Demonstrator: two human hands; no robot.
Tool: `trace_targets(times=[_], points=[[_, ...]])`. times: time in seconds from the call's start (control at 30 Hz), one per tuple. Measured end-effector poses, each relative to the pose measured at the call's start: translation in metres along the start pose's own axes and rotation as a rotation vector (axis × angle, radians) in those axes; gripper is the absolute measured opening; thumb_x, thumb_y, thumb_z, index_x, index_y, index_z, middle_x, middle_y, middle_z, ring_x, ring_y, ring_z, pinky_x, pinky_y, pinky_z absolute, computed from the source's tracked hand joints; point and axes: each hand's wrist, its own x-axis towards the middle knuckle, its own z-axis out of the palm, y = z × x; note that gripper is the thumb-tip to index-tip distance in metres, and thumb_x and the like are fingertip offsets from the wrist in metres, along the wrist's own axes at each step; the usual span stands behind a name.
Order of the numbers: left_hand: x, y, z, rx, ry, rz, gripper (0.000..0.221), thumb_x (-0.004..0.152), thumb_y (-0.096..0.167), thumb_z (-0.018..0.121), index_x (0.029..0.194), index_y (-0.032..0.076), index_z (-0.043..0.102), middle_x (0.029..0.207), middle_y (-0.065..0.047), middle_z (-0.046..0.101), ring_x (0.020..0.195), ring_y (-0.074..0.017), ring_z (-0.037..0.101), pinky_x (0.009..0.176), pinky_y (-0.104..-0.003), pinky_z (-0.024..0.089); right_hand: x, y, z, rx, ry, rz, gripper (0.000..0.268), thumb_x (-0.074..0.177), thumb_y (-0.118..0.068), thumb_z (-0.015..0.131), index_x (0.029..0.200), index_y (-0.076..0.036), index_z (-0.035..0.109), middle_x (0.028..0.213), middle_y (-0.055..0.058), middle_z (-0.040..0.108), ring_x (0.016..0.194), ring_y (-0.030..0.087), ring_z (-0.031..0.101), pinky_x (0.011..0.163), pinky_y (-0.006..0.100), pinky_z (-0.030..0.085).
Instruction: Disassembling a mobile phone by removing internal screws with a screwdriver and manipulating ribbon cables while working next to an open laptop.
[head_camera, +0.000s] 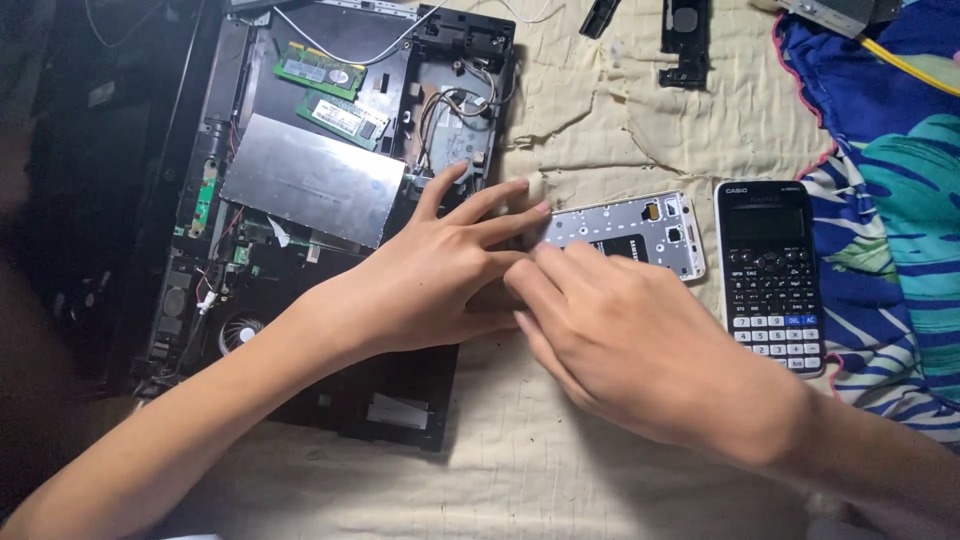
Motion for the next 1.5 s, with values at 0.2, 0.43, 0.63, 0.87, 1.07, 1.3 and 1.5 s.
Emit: trace_targets(times=[0.2,0.43,0.63,0.87,1.07,1.3,1.5], points=[[-0.001,-0.001,0.000,0.010,0.018,0.023,0.053,0.091,0.047,0.072,0.127,0.009,0.068,0.153,-0.016,0.052,0.146,-0.0387,0.039,0.115,-0.072,0.017,-0.006,0.012,0.001,0.047,-0.068,-0.221,0.011,0.089,-0.002,0.054,0.096,-0.011,0.053,0.083,0.007,0.058,0.066,0.026,0.058,0.055,0.043,0.047],[-0.002,-0.001,0.002,0.008,0.011,0.012,0.050,0.090,0.045,0.073,0.125,0.010,0.071,0.153,-0.016,0.052,0.146,-0.0388,0.039,0.115,-0.072,0.017,-0.002,0.009,-0.002,0.163,-0.319,-0.076,0.008,0.094,-0.004,0.050,0.097,-0.012,0.052,0.087,0.009,0.065,0.071,0.034,0.068,0.058,0.048,0.053],[-0.001,0.000,0.001,0.006,0.004,0.007,0.048,0.092,0.044,0.071,0.124,0.009,0.071,0.154,-0.016,0.050,0.146,-0.0390,0.038,0.116,-0.072,0.016,0.001,0.000,0.007,0.056,-0.203,0.093,0.019,0.109,-0.027,0.045,0.102,-0.012,0.054,0.068,0.009,0.068,0.056,0.038,0.070,0.046,0.052,0.051],[0.000,0.002,-0.004,-0.028,0.016,0.025,0.039,0.094,0.046,0.069,0.112,0.012,0.073,0.151,-0.019,0.053,0.145,-0.0403,0.039,0.116,-0.072,0.016,-0.002,0.011,-0.003,0.155,-0.118,-0.084,0.011,0.097,-0.017,0.053,0.105,-0.010,0.055,0.100,0.010,0.058,0.087,0.030,0.059,0.061,0.047,0.053],[-0.002,-0.002,0.001,0.019,0.002,0.016,0.051,0.089,0.045,0.074,0.128,0.012,0.069,0.154,-0.015,0.051,0.146,-0.0381,0.039,0.116,-0.070,0.017,-0.004,0.022,-0.005,0.157,-0.277,-0.210,0.016,0.088,0.001,0.054,0.099,-0.011,0.053,0.094,0.008,0.059,0.078,0.028,0.061,0.063,0.044,0.051],[-0.001,-0.001,0.000,0.025,0.034,0.031,0.047,0.093,0.045,0.071,0.124,0.009,0.071,0.151,-0.016,0.054,0.145,-0.0392,0.041,0.114,-0.071,0.021,0.000,0.014,-0.003,0.200,-0.380,-0.086,0.009,0.092,-0.004,0.052,0.097,-0.011,0.053,0.091,0.008,0.064,0.077,0.034,0.067,0.061,0.049,0.053],[0.001,-0.002,0.001,0.018,0.035,0.029,0.046,0.087,0.039,0.078,0.121,0.009,0.073,0.150,-0.015,0.056,0.143,-0.0401,0.043,0.113,-0.070,0.022,-0.002,0.004,0.009,0.190,-0.265,0.044,0.008,0.092,-0.009,0.051,0.098,-0.010,0.056,0.085,0.012,0.067,0.065,0.042,0.067,0.059,0.055,0.052]])
